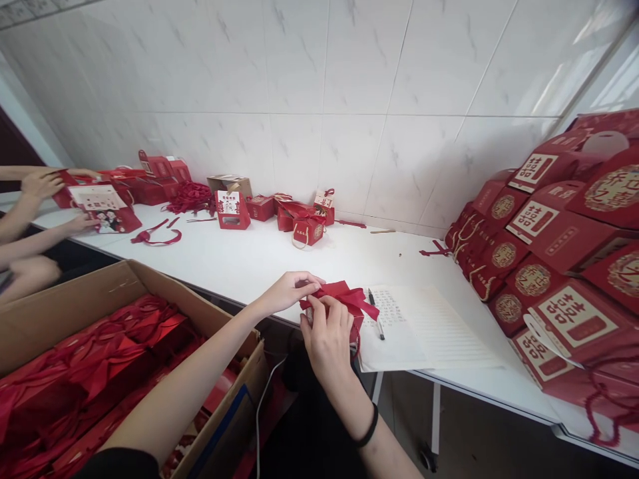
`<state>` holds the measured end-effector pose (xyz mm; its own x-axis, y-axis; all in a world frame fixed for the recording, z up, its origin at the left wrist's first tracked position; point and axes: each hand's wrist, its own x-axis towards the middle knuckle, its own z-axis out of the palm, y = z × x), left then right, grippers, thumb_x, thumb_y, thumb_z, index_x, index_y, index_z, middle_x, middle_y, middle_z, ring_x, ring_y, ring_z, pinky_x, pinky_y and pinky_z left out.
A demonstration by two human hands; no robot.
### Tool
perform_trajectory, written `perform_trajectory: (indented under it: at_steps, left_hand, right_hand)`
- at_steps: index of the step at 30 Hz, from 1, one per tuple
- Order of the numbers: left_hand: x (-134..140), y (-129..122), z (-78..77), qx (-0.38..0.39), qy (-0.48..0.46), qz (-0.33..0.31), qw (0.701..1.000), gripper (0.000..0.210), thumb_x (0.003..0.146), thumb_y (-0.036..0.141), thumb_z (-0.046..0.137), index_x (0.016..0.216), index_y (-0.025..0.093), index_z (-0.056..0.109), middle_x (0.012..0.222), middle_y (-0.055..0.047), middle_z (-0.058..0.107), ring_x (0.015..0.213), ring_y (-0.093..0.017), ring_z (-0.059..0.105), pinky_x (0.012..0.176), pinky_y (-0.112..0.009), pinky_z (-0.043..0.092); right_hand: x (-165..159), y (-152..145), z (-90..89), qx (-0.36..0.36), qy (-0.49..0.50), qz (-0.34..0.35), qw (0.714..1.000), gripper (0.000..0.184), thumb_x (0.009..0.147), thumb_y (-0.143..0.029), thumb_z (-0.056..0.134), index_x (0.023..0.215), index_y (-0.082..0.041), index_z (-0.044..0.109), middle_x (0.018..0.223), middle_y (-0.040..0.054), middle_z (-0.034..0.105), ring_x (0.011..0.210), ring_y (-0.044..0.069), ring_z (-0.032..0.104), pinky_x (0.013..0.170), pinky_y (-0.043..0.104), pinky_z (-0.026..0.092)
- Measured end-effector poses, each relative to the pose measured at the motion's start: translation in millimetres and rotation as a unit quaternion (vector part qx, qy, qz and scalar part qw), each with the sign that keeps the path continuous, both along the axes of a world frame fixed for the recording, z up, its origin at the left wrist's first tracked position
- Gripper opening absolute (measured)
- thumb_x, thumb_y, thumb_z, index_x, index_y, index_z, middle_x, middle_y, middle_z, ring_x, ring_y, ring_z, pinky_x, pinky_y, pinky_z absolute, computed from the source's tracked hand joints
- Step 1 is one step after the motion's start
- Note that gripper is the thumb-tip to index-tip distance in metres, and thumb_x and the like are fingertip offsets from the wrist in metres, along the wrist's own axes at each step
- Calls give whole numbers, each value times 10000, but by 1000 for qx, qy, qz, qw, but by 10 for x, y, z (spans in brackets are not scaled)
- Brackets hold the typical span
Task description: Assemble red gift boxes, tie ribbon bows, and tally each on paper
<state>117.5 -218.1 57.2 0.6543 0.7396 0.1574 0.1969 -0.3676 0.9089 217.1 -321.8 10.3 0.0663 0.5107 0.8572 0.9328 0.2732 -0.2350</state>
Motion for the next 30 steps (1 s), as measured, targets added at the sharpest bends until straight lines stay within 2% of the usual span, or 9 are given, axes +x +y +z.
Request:
perform_trajectory:
  at_steps: [2, 4, 8, 11, 15, 19, 26, 30]
  left_hand:
    - [13, -4, -12, 14, -1, 5, 1000, 270, 776, 385, 562, 818, 127, 628, 969, -91, 665, 836, -171, 607, 780, -318, 479]
    - [49, -39, -21, 28, -10, 17, 999, 268, 782, 386, 555, 823, 130, 625, 998, -92, 660, 907, -187, 602, 846, -333, 459]
    - [172, -161, -17, 31, -62, 73, 995, 253, 817, 376, 509, 887, 155, 610, 1069, -73, 636, 994, -187, 582, 899, -326, 435]
    - [236, -188, 5, 31, -8, 36, 999, 179, 782, 330, 556, 822, 168, 622, 1013, -52, 638, 980, -189, 582, 904, -327, 427]
    - [246, -143, 44, 86, 51, 3, 995, 90, 705, 270, 643, 726, 182, 635, 1031, -41, 604, 1009, -194, 562, 941, -329, 396]
    - [263, -163, 42, 98, 51, 24, 994, 83, 703, 240, 637, 652, 175, 629, 992, -51, 600, 951, -182, 579, 900, -321, 418]
    - [302, -188, -68, 107, 27, 54, 992, 87, 700, 230, 642, 633, 177, 627, 987, -42, 614, 929, -169, 592, 898, -317, 431]
    - [308, -185, -55, 99, 31, 56, 993, 80, 694, 230, 649, 636, 178, 631, 978, -43, 621, 929, -172, 596, 891, -315, 443]
  right_hand:
    - [-15, 25, -6, 17, 18, 8, 1000, 142, 902, -112, 443, 864, -146, 576, 932, 127, 540, 815, 238, 494, 680, 362, 381]
    - [-17, 35, -11, 42, 47, 37, 997, 146, 909, -122, 464, 804, -153, 559, 909, 107, 541, 813, 221, 498, 697, 355, 379]
    - [1, 23, -36, 96, 93, 87, 987, 84, 907, -128, 506, 850, -151, 564, 912, 97, 541, 836, 207, 509, 738, 358, 380]
    - [21, 19, -63, 112, 105, 99, 983, 85, 896, -122, 524, 840, -163, 573, 888, 82, 540, 812, 197, 509, 722, 347, 382]
    - [44, 28, -86, 129, 109, 121, 978, 97, 877, -109, 553, 824, -179, 595, 833, 54, 520, 776, 181, 511, 709, 342, 386]
    - [67, 33, -92, 152, 122, 148, 970, 97, 855, -90, 588, 848, -183, 612, 823, 44, 501, 766, 174, 505, 724, 356, 399]
    - [126, 28, -103, 146, 120, 199, 962, 97, 840, -83, 613, 848, -180, 614, 792, 40, 496, 769, 178, 486, 724, 368, 414]
    - [89, -22, -96, 137, 92, 211, 963, 100, 846, -88, 599, 850, -187, 611, 782, 24, 494, 738, 155, 511, 801, 409, 405]
